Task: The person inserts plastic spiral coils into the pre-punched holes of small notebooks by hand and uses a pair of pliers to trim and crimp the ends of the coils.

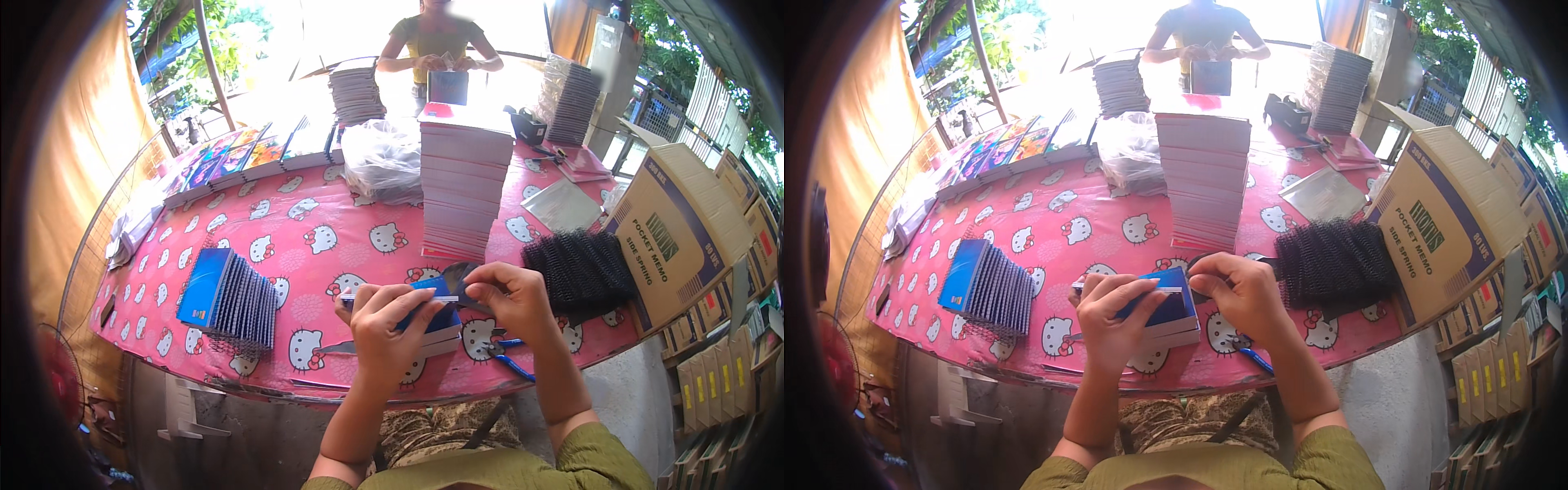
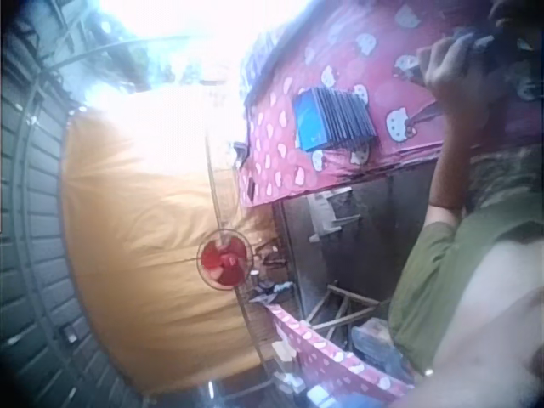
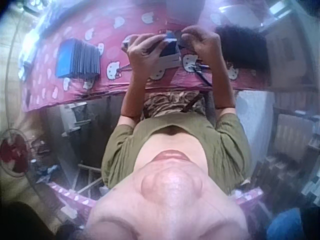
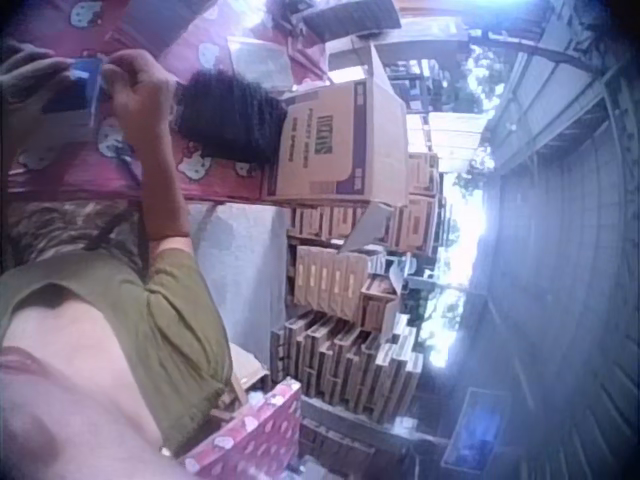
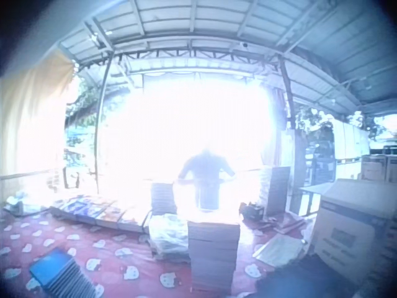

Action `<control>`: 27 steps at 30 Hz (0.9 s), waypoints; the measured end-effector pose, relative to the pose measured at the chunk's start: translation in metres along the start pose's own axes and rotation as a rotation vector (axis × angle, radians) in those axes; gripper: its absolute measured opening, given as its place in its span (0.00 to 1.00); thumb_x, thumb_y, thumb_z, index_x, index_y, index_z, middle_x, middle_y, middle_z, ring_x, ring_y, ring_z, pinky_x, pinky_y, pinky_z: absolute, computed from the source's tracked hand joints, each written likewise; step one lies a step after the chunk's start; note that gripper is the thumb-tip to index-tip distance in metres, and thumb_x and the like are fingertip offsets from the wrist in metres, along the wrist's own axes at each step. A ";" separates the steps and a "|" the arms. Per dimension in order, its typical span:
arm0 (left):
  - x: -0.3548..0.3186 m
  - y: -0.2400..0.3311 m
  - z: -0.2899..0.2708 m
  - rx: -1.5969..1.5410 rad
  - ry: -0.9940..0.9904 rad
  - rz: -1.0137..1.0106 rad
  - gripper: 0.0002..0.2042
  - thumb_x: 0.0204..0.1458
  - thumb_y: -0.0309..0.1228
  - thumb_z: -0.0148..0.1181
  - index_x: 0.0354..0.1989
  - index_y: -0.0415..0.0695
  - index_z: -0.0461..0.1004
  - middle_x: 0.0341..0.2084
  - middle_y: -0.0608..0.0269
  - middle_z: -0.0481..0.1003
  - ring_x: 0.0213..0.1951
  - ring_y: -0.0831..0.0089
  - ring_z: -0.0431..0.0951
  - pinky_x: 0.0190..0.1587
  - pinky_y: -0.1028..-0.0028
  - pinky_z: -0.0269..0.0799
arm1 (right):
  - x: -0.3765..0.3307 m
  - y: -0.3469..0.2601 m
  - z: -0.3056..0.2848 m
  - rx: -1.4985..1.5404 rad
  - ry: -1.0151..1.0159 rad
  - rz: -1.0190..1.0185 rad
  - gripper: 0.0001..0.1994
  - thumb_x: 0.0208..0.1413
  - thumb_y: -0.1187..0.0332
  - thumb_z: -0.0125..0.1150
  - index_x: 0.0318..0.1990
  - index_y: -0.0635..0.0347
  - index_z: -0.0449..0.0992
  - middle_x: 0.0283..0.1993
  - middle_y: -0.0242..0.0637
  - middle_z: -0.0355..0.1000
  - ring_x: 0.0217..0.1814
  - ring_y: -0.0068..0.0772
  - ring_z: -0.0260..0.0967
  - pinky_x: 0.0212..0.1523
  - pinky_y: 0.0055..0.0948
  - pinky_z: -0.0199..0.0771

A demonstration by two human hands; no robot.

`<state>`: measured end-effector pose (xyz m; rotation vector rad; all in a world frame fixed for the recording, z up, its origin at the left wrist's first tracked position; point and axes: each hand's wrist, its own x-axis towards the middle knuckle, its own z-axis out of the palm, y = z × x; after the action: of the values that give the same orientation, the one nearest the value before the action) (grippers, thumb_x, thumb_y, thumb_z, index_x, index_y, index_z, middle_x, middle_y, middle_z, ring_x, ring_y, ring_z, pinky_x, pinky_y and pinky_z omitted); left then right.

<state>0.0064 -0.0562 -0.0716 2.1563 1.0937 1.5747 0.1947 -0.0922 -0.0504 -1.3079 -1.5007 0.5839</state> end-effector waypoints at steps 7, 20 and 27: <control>-0.002 -0.004 0.002 -0.059 0.025 -0.013 0.11 0.38 0.33 0.74 0.32 0.47 0.83 0.28 0.66 0.79 0.34 0.70 0.72 0.43 0.72 0.64 | 0.006 -0.009 -0.010 -0.139 -0.267 -0.132 0.07 0.52 0.77 0.64 0.40 0.67 0.78 0.31 0.36 0.76 0.32 0.20 0.72 0.32 0.21 0.74; -0.004 0.000 -0.003 -0.024 0.001 -0.072 0.14 0.37 0.29 0.73 0.34 0.44 0.78 0.27 0.68 0.76 0.34 0.71 0.73 0.42 0.71 0.67 | -0.001 -0.015 0.012 -0.372 -0.074 -0.294 0.11 0.51 0.67 0.66 0.38 0.61 0.72 0.33 0.39 0.71 0.31 0.39 0.73 0.30 0.34 0.72; -0.002 -0.003 -0.004 0.021 -0.018 -0.091 0.15 0.37 0.32 0.74 0.34 0.48 0.77 0.29 0.69 0.78 0.36 0.73 0.74 0.49 0.70 0.57 | 0.000 -0.031 0.017 -0.443 -0.069 -0.253 0.11 0.51 0.66 0.65 0.39 0.58 0.72 0.35 0.39 0.72 0.35 0.47 0.73 0.32 0.41 0.73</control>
<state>0.0016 -0.0565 -0.0733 2.0981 1.1905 1.5084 0.1664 -0.0970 -0.0304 -1.4034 -1.8897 0.1350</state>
